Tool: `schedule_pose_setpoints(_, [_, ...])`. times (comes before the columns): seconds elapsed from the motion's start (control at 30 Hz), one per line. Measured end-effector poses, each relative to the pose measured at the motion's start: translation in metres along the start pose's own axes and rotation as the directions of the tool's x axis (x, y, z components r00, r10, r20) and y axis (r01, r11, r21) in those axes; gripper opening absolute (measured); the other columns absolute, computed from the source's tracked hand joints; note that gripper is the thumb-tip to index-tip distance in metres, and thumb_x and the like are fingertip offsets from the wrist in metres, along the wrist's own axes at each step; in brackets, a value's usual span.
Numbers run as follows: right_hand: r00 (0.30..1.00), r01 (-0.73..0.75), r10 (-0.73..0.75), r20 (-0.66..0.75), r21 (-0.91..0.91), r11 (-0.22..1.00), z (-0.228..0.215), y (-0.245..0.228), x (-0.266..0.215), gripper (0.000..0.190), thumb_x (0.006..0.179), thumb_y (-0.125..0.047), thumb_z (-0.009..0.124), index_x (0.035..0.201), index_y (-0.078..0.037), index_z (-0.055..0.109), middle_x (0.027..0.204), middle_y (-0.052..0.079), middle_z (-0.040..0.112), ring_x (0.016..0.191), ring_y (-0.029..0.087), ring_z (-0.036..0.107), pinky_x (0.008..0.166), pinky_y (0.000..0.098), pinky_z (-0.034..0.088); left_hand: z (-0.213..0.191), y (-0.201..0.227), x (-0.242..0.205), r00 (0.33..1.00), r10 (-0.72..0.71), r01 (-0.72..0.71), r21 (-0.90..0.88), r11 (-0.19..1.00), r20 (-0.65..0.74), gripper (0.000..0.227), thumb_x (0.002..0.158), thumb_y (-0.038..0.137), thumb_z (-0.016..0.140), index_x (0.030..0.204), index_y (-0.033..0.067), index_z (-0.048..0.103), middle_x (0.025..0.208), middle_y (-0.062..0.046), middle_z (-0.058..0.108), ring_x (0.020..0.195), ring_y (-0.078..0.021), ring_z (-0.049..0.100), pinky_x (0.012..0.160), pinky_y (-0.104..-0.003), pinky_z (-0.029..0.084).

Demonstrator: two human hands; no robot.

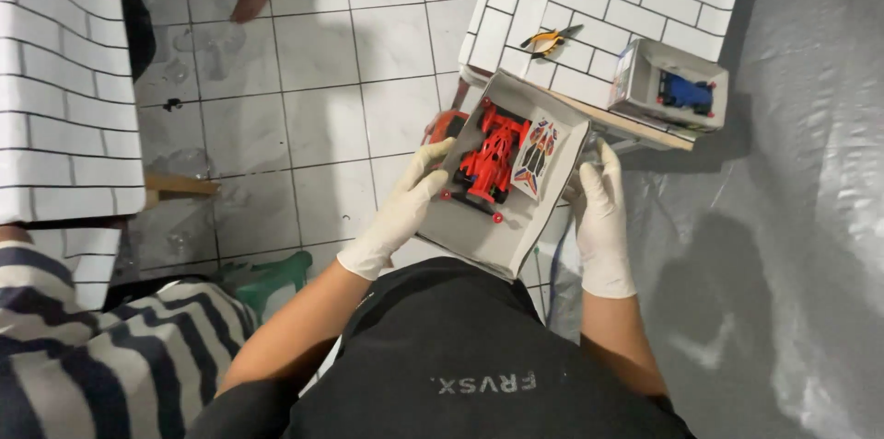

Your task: The person assembles a red and black toy car on a green cutting mat, attaching wheels and body parts. They then place the completed toy into a cardboard box and add a sticker sheet. Finally, they open a new box containing a yellow toy truck.

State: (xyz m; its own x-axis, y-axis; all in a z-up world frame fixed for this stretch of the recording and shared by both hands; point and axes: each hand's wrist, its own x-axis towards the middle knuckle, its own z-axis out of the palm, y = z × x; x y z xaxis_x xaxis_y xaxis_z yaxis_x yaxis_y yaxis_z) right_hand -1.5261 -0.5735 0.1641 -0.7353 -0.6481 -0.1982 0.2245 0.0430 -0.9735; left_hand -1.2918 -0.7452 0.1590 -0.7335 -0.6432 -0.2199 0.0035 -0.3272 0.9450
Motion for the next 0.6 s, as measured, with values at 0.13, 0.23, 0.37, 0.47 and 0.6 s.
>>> schedule_pose_setpoints(0.13, [0.993,-0.015,0.015,0.114,-0.001,1.000,-0.128,0.016,0.132,0.073,0.105,-0.045,0.058,0.163,-0.013,0.027,0.144,0.020,0.049,0.127,0.035,0.059,0.097,0.0492,0.051,0.082,0.012,0.105,0.998,0.005,-0.009,0.068,0.998,0.060,0.047,0.100,0.018,0.059,0.146,0.0192,0.054,0.139,-0.012,0.059,0.133,-0.0223,0.053,0.114,-0.041,0.041])
schedule_pose_setpoints(0.23, [0.997,-0.073,0.068,0.038,0.136,0.988,-0.131,-0.051,0.177,0.066,0.099,-0.032,0.066,0.157,-0.018,0.037,0.139,0.009,0.060,0.117,0.027,0.068,0.087,0.0364,0.060,0.132,0.015,0.190,0.998,0.000,-0.002,0.035,0.999,0.064,0.045,0.098,0.019,0.066,0.143,0.0174,0.059,0.132,-0.011,0.063,0.125,-0.0193,0.056,0.110,-0.041,0.045])
schedule_pose_setpoints(0.37, [0.997,-0.076,0.078,-0.012,0.115,0.990,-0.186,-0.074,0.259,0.058,0.098,-0.026,0.071,0.149,-0.027,0.045,0.128,0.009,0.064,0.103,0.030,0.073,0.072,0.0396,0.064,0.198,0.046,0.283,0.981,-0.060,0.037,0.127,0.991,0.186,0.046,0.095,0.025,0.066,0.139,0.0110,0.061,0.126,-0.020,0.063,0.122,-0.0318,0.057,0.109,-0.048,0.044])
schedule_pose_setpoints(0.47, [0.997,-0.043,0.051,-0.062,0.118,0.992,-0.204,-0.095,0.310,0.053,0.096,-0.022,0.073,0.144,-0.026,0.050,0.132,0.004,0.062,0.115,0.026,0.069,0.087,0.0402,0.061,0.230,0.067,0.347,0.986,-0.080,0.063,0.118,0.991,0.147,0.053,0.095,0.039,0.065,0.138,0.0074,0.061,0.132,-0.026,0.062,0.126,-0.0388,0.057,0.110,-0.051,0.043])
schedule_pose_setpoints(0.6, [0.987,0.075,-0.043,-0.156,0.209,0.975,-0.254,-0.069,0.390,0.052,0.099,-0.007,0.069,0.143,-0.029,0.050,0.143,0.003,0.056,0.130,0.028,0.061,0.105,0.0472,0.053,0.249,0.012,0.453,0.972,-0.120,0.100,-0.108,0.989,-0.204,0.081,0.096,0.071,0.055,0.147,0.0092,0.049,0.136,-0.028,0.055,0.127,-0.0408,0.057,0.108,-0.052,0.045])
